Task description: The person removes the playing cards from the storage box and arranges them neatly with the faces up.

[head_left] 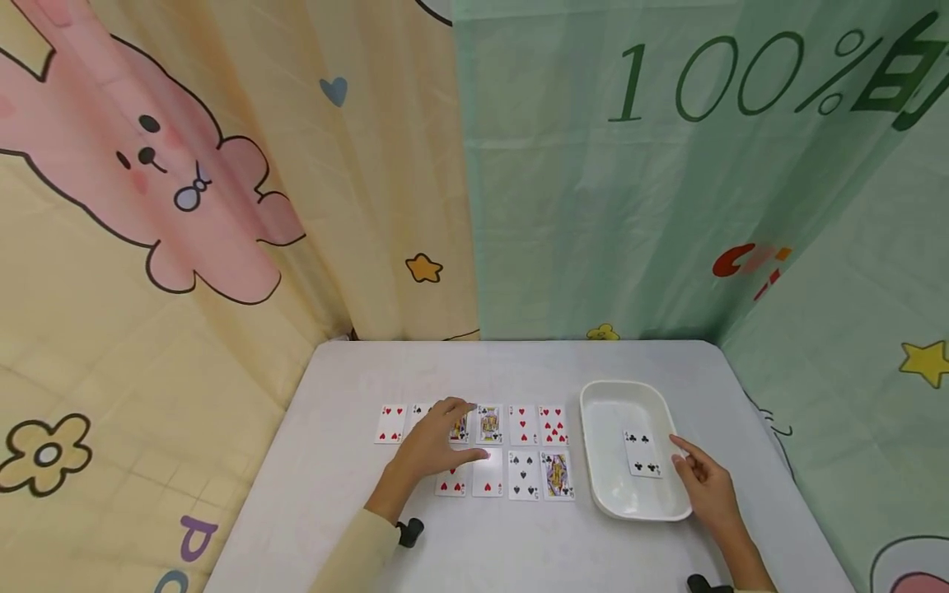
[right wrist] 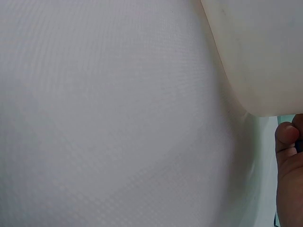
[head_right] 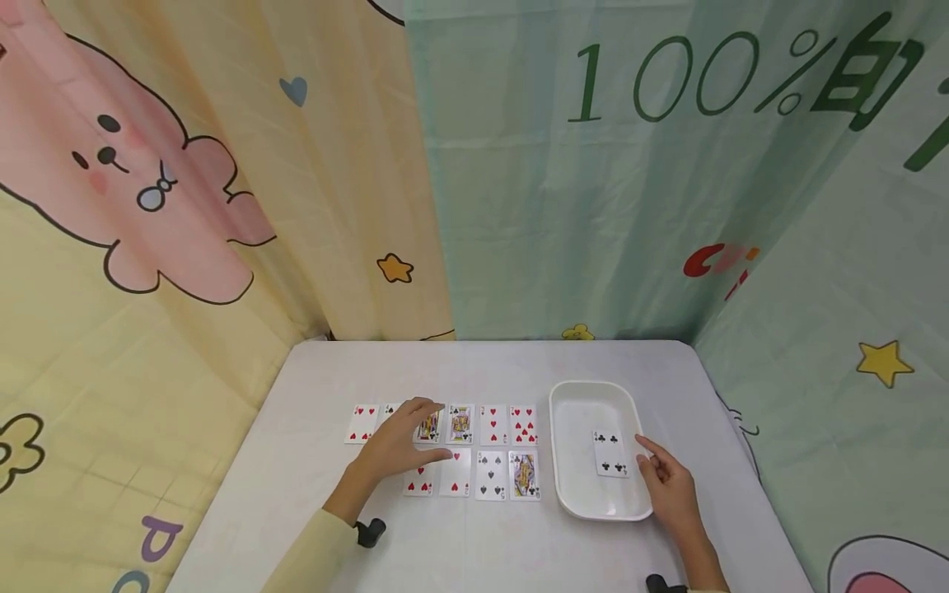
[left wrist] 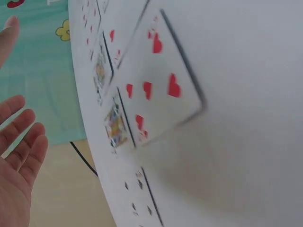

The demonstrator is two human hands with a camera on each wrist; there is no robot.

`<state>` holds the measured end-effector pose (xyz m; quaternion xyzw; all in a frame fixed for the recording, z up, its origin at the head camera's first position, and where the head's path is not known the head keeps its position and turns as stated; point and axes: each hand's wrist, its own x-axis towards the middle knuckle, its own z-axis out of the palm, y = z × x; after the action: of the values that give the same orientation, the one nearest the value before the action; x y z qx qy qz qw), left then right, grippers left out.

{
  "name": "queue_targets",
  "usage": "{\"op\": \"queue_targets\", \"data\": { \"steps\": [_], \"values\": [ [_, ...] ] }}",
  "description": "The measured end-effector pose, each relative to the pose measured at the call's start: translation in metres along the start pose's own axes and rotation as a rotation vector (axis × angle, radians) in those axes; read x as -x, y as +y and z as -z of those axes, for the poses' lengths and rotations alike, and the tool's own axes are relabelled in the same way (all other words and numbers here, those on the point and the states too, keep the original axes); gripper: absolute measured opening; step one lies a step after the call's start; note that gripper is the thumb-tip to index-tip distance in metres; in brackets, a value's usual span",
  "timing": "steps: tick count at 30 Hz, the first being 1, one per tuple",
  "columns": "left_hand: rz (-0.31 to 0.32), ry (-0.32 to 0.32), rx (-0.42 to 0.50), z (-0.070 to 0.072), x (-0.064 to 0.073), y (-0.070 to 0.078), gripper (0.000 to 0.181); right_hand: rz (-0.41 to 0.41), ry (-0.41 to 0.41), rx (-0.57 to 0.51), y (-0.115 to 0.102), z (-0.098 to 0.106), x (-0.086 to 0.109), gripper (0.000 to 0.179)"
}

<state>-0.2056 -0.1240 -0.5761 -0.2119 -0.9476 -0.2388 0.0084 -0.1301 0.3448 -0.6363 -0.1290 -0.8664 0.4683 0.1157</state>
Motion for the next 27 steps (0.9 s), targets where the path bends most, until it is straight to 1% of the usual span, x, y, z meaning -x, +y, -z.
{"op": "queue_targets", "data": {
  "steps": [2, 5, 8, 11, 16, 22, 27],
  "values": [
    [-0.012, -0.003, -0.001, -0.001, -0.011, 0.011, 0.090, -0.004, -0.009, -0.001, 0.000, 0.001, 0.001, 0.038],
    [-0.029, -0.025, -0.016, -0.003, -0.026, 0.028, 0.093, -0.008, -0.014, -0.008, 0.001, 0.001, 0.002, 0.039],
    [-0.046, -0.057, -0.020, -0.005, -0.041, 0.045, 0.094, -0.001, -0.007, -0.009, 0.001, 0.001, 0.002, 0.038],
    [-0.068, -0.074, -0.032, -0.009, -0.054, 0.059, 0.094, 0.009, 0.001, -0.010, 0.002, 0.000, 0.001, 0.038],
    [-0.118, -0.080, -0.063, -0.020, -0.074, 0.079, 0.096, 0.000, -0.005, -0.005, 0.003, 0.000, 0.000, 0.037],
    [-0.172, -0.095, -0.096, -0.035, -0.099, 0.106, 0.104, -0.021, -0.018, -0.010, 0.001, 0.002, 0.000, 0.038],
    [-0.219, -0.103, -0.127, -0.051, -0.113, 0.127, 0.106, -0.029, -0.017, -0.025, 0.000, 0.002, 0.000, 0.038]
  ]
}}
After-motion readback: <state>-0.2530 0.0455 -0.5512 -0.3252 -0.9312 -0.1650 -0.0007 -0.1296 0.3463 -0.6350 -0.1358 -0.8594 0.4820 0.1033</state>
